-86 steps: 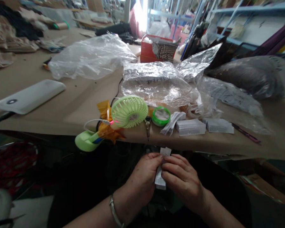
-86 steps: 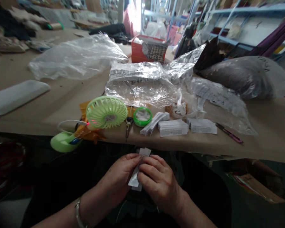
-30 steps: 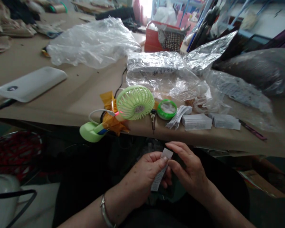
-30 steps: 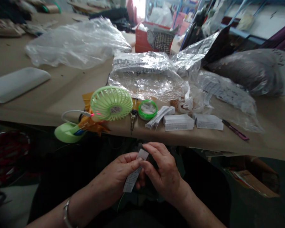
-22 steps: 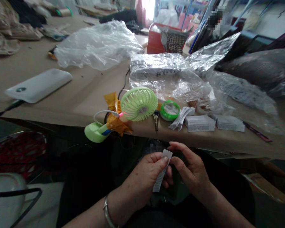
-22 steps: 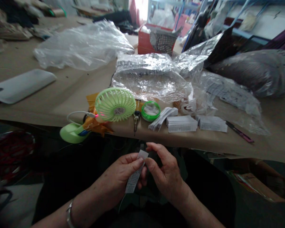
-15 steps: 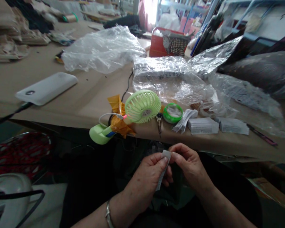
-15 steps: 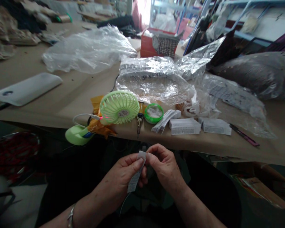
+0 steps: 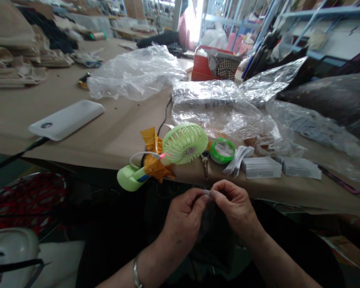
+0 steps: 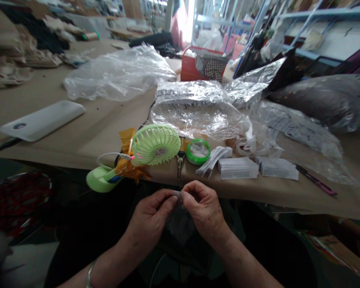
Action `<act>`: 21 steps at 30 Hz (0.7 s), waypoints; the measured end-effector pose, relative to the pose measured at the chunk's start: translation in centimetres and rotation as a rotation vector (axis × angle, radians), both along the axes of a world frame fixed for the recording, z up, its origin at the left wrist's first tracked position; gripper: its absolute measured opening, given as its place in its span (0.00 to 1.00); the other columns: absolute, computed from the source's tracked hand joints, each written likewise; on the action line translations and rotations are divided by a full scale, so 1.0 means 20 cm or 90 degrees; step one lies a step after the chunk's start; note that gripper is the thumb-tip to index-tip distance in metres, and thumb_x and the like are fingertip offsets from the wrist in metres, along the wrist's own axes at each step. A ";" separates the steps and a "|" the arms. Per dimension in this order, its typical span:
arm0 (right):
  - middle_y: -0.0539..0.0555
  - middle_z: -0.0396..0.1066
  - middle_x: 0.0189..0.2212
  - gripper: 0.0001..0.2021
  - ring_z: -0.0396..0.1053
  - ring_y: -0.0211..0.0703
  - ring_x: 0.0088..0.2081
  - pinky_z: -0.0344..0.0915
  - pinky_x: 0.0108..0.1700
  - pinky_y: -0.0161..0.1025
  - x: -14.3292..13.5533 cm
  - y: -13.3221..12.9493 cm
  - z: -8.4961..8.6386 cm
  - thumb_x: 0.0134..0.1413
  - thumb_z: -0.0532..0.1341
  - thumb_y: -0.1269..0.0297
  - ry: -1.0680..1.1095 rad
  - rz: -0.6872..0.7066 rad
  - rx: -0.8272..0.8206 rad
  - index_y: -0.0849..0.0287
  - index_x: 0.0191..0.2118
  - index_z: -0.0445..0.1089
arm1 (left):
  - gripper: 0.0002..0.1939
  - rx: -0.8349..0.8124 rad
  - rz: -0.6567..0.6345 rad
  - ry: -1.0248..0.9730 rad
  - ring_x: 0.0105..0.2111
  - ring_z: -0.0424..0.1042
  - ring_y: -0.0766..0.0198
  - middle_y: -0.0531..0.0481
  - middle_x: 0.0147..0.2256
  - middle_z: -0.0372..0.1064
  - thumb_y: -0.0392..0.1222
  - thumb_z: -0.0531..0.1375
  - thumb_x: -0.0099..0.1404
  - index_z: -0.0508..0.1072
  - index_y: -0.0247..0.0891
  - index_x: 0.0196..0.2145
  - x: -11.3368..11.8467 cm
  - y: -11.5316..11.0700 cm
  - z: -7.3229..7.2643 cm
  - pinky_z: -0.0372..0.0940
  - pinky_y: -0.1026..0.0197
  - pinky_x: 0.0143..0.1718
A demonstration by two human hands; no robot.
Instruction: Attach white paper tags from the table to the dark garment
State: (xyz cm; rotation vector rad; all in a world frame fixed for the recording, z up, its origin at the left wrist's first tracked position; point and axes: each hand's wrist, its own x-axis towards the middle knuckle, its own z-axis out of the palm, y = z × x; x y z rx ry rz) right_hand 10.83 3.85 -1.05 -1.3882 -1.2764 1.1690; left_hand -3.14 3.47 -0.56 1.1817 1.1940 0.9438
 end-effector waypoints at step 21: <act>0.47 0.65 0.23 0.05 0.62 0.34 0.25 0.60 0.28 0.30 -0.01 0.04 -0.04 0.55 0.57 0.65 -0.093 0.009 0.129 0.59 0.29 0.67 | 0.09 0.129 0.040 0.096 0.24 0.67 0.67 0.55 0.23 0.72 0.36 0.57 0.60 0.76 0.38 0.26 0.01 0.08 0.01 0.60 0.68 0.27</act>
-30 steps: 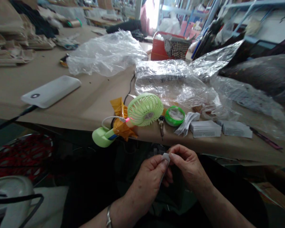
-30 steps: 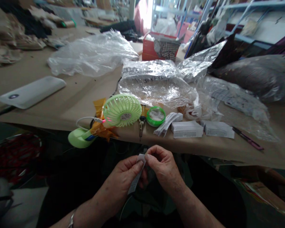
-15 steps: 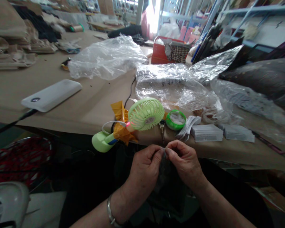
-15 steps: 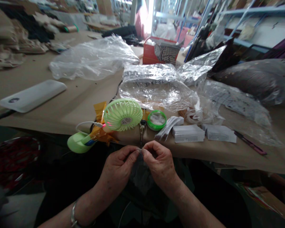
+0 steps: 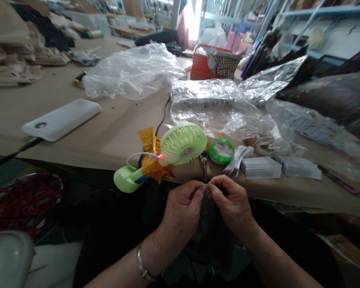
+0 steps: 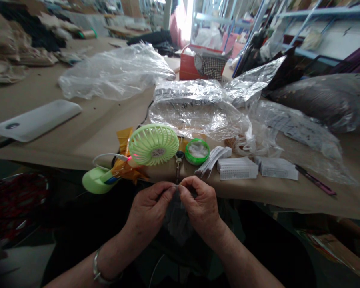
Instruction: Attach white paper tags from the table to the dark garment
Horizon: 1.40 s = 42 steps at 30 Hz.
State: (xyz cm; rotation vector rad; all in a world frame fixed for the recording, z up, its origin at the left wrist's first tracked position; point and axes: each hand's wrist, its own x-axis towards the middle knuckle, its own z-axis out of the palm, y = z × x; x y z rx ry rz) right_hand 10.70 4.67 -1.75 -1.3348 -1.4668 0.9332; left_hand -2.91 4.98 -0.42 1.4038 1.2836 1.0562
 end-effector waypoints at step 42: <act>0.55 0.65 0.37 0.17 0.60 0.49 0.44 0.60 0.51 0.46 0.35 0.20 0.31 0.54 0.63 0.69 -0.870 0.220 0.352 0.52 0.49 0.68 | 0.13 -0.118 -0.129 0.156 0.37 0.76 0.58 0.49 0.36 0.78 0.43 0.55 0.61 0.78 0.40 0.37 -0.09 -0.16 -0.41 0.67 0.62 0.40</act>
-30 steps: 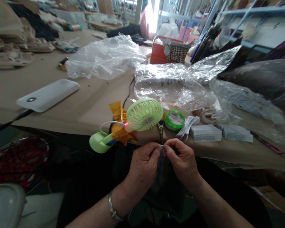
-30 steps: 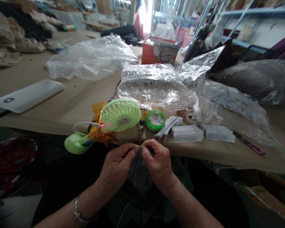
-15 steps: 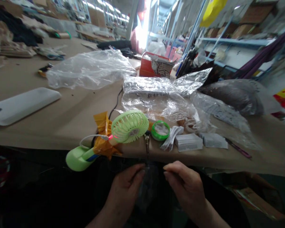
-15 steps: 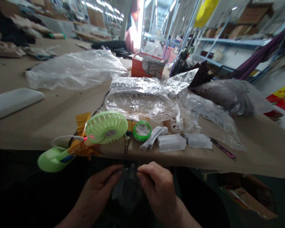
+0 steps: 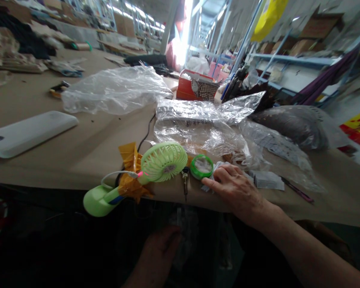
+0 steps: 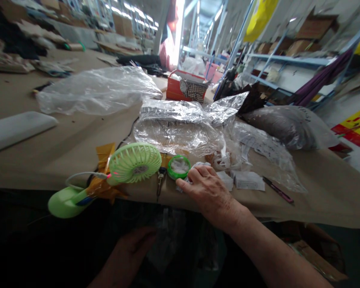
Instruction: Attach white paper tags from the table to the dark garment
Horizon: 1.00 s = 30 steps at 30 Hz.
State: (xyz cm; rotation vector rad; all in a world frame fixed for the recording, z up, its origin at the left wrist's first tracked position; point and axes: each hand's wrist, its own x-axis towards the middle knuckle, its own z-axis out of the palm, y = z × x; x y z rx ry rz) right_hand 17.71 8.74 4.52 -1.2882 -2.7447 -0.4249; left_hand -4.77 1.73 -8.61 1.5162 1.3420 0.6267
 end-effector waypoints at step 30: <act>0.55 0.68 0.38 0.15 0.63 0.46 0.45 0.61 0.50 0.48 0.09 -0.01 -0.02 0.59 0.52 0.73 0.190 0.076 0.008 0.55 0.49 0.68 | 0.12 -0.084 0.001 -0.025 0.30 0.73 0.60 0.51 0.28 0.76 0.43 0.55 0.60 0.78 0.39 0.31 0.02 -0.06 0.00 0.64 0.64 0.31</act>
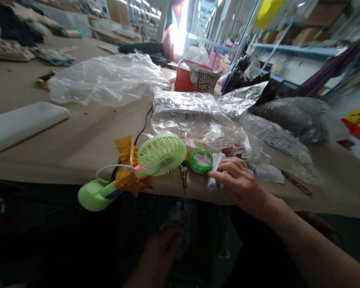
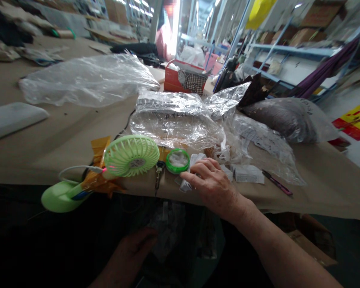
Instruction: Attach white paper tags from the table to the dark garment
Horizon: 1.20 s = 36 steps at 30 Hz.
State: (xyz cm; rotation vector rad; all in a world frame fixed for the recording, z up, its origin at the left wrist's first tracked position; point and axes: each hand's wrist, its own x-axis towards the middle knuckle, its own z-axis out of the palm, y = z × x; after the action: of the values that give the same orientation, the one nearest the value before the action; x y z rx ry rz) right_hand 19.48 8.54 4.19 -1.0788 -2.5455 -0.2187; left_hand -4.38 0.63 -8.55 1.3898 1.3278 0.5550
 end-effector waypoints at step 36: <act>0.51 0.71 0.30 0.05 0.67 0.45 0.40 0.63 0.46 0.49 -0.05 -0.25 -0.25 0.53 0.63 0.72 0.375 -0.239 0.150 0.54 0.35 0.73 | 0.09 -0.149 -0.012 -0.341 0.27 0.68 0.65 0.50 0.25 0.72 0.43 0.59 0.58 0.75 0.35 0.28 0.31 0.09 0.40 0.62 0.64 0.30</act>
State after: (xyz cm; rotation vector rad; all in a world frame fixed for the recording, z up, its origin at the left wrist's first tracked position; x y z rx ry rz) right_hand 18.41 3.52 -0.72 -1.2883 -1.7472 -0.2449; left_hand 1.75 2.52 -0.59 0.9704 0.9100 0.6786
